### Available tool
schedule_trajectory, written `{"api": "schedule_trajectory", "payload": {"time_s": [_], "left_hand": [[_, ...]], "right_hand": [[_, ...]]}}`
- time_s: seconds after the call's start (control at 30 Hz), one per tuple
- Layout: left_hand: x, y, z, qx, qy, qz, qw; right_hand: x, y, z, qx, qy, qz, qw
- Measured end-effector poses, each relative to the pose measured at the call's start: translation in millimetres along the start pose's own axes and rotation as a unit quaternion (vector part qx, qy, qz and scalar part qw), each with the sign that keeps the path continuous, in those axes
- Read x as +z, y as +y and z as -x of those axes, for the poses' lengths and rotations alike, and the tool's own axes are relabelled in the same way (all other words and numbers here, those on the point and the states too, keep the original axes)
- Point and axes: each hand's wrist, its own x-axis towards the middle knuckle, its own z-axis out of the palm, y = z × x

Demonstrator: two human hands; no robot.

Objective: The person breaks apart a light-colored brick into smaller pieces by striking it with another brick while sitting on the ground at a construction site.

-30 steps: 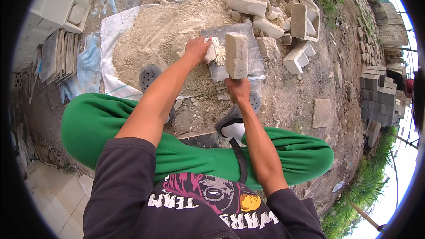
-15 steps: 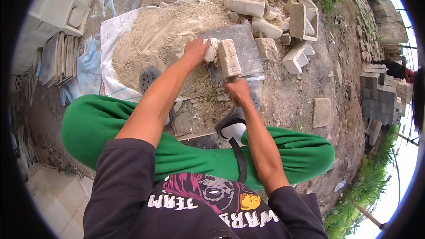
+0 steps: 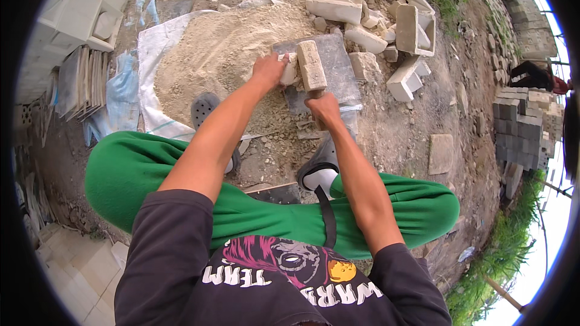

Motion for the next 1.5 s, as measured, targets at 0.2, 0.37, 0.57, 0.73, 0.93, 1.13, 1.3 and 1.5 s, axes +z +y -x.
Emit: {"api": "schedule_trajectory", "payload": {"time_s": [0.2, 0.37, 0.57, 0.73, 0.93, 1.13, 1.3, 1.5], "left_hand": [[-1.9, -5.1, 8.5, -0.003, 0.008, 0.007, 1.0], [-2.0, 1.6, -2.9, -0.005, -0.008, 0.016, 1.0], [2.3, -2.1, -0.6, -0.002, 0.005, 0.007, 1.0], [-4.4, 0.8, 2.8, -0.006, 0.001, 0.015, 1.0], [3.8, -2.1, -2.0, -0.017, -0.005, 0.011, 1.0], [-17.0, 15.4, 4.3, -0.037, -0.042, 0.041, 0.998], [-10.7, 4.8, 5.4, -0.069, -0.049, 0.05, 0.995], [-18.5, 20.2, 9.0, -0.062, -0.046, 0.081, 0.994]], "right_hand": [[-9.4, -28.4, 29.7, -0.04, 0.059, -0.113, 0.991], [-8.8, -10.0, 18.0, -0.071, 0.044, -0.129, 0.988], [-31.4, -20.4, 26.5, 0.042, -0.032, -0.067, 0.996], [-14.1, -3.5, 40.3, -0.006, 0.047, -0.13, 0.99], [-16.3, -1.7, 31.3, 0.059, -0.013, -0.03, 0.998], [-2.7, 6.6, 48.7, -0.027, 0.058, -0.094, 0.994], [-7.4, -7.4, 48.3, 0.104, -0.033, -0.049, 0.993], [6.4, 25.3, 65.8, -0.042, 0.075, -0.078, 0.993]]}}
